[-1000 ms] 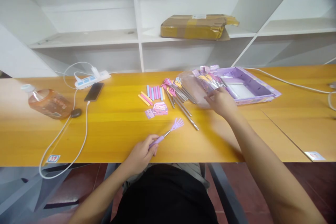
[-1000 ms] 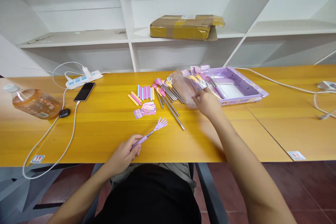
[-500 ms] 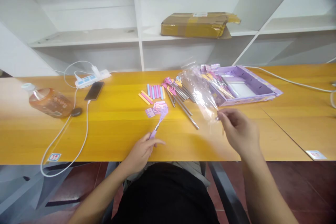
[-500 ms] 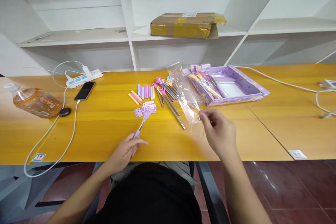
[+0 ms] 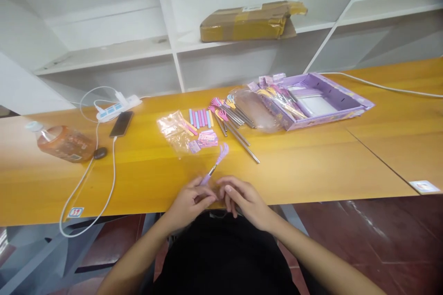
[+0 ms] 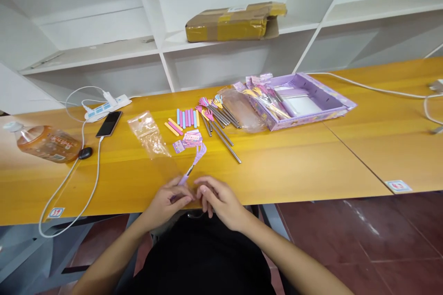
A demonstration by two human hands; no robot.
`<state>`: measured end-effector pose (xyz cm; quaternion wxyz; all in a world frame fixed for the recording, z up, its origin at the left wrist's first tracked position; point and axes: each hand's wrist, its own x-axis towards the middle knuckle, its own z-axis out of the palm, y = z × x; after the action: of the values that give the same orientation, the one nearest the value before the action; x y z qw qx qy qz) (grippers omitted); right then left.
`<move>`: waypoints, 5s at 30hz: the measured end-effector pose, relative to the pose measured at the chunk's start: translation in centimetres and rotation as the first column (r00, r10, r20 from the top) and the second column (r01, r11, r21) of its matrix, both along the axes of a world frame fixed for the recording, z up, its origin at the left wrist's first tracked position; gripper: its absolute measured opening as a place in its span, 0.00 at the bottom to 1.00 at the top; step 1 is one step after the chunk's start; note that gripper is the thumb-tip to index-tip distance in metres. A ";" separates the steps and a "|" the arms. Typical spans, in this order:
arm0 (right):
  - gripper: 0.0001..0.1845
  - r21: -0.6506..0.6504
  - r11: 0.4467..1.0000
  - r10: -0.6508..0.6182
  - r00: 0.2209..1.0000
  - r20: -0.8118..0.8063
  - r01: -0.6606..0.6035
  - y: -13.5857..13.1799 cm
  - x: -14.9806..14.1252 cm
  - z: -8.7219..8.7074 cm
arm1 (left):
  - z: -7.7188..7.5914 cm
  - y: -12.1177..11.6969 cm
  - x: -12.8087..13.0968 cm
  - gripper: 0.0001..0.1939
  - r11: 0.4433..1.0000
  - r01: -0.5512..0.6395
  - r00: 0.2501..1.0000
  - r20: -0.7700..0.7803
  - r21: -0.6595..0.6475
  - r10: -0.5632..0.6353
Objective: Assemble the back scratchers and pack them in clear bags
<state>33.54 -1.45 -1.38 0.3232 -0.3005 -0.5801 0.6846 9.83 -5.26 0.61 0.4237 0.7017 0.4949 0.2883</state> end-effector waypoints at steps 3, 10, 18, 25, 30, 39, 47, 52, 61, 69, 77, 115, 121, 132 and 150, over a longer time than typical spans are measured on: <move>0.26 -0.001 1.000 0.020 1.000 0.003 -0.020 0.2 0.1 0.4 | 0.7 0.1 -0.4 0.13 0.986 0.166 0.986 -0.012 -0.030 -0.167; 0.26 -0.046 0.995 -0.086 0.995 -0.049 0.084 1.1 -0.4 -0.1 | 1.4 0.5 -0.6 0.18 0.980 0.197 0.978 0.075 -0.030 -0.194; 0.27 -0.086 0.927 -0.375 0.891 -0.257 0.365 1.7 0.3 -0.4 | -1.8 0.6 -1.0 0.20 0.913 -0.408 0.839 0.394 -0.003 0.376; 0.27 0.370 0.882 0.207 0.946 0.248 -0.290 0.7 1.7 2.0 | -3.0 0.9 -0.9 0.22 0.771 -0.626 0.642 0.484 -0.115 0.594; 0.27 0.343 0.884 0.182 0.909 0.375 -0.318 0.7 1.2 3.0 | -2.4 1.1 -0.6 0.26 0.731 -0.648 0.518 0.580 -0.214 0.629; 0.27 0.257 0.926 0.165 0.908 0.386 -0.277 0.3 1.3 1.8 | -1.6 1.4 -0.3 0.26 0.738 -0.558 0.414 0.644 -0.380 0.644; 0.25 0.298 0.916 0.159 0.924 0.347 -0.270 0.4 1.3 1.5 | -2.1 1.1 -0.7 0.24 0.793 -0.501 0.531 0.600 -0.347 0.598; 0.25 0.298 0.915 0.165 0.928 0.335 -0.270 0.4 1.4 1.2 | -2.2 0.9 -0.8 0.24 0.811 -0.481 0.573 0.581 -0.331 0.577; 0.26 0.305 0.916 0.159 0.934 0.320 -0.260 0.4 1.6 1.0 | -1.3 1.2 -0.9 0.25 0.785 -0.435 0.452 0.647 -0.441 0.614; 0.26 0.308 0.919 0.152 0.941 0.301 -0.247 0.4 1.7 0.8 | -2.2 0.9 -1.4 0.26 0.834 -0.428 0.595 0.586 -0.350 0.551; 0.26 0.299 0.919 0.160 0.938 0.309 -0.255 0.4 1.6 0.9 | -3.8 0.3 -2.3 0.23 0.941 -0.302 0.852 0.399 -0.153 0.339; 0.22 0.437 0.846 0.117 0.906 0.408 -0.306 1.3 1.6 2.6 | -2.2 0.4 -1.0 0.23 0.837 -0.472 0.591 0.605 -0.277 0.533; 0.27 0.414 0.866 0.102 0.909 0.403 -0.281 1.3 1.7 2.2 | -1.1 1.2 -0.6 0.26 0.782 -0.526 0.457 0.664 -0.334 0.591; 0.32 0.409 0.896 0.013 0.929 0.370 -0.175 0.7 0.5 1.6 | -2.2 0.7 -0.7 0.22 0.893 -0.344 0.675 0.584 -0.292 0.451; 0.27 0.471 0.874 -0.047 0.945 0.325 -0.119 0.4 0.0 1.3 | -0.9 1.3 -0.1 0.26 0.835 -0.461 0.384 0.781 -0.301 0.493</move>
<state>33.54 -1.07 -0.10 0.2746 -0.3081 -0.7837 0.4642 9.70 -3.93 -0.29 0.5169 0.2976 0.4164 0.6862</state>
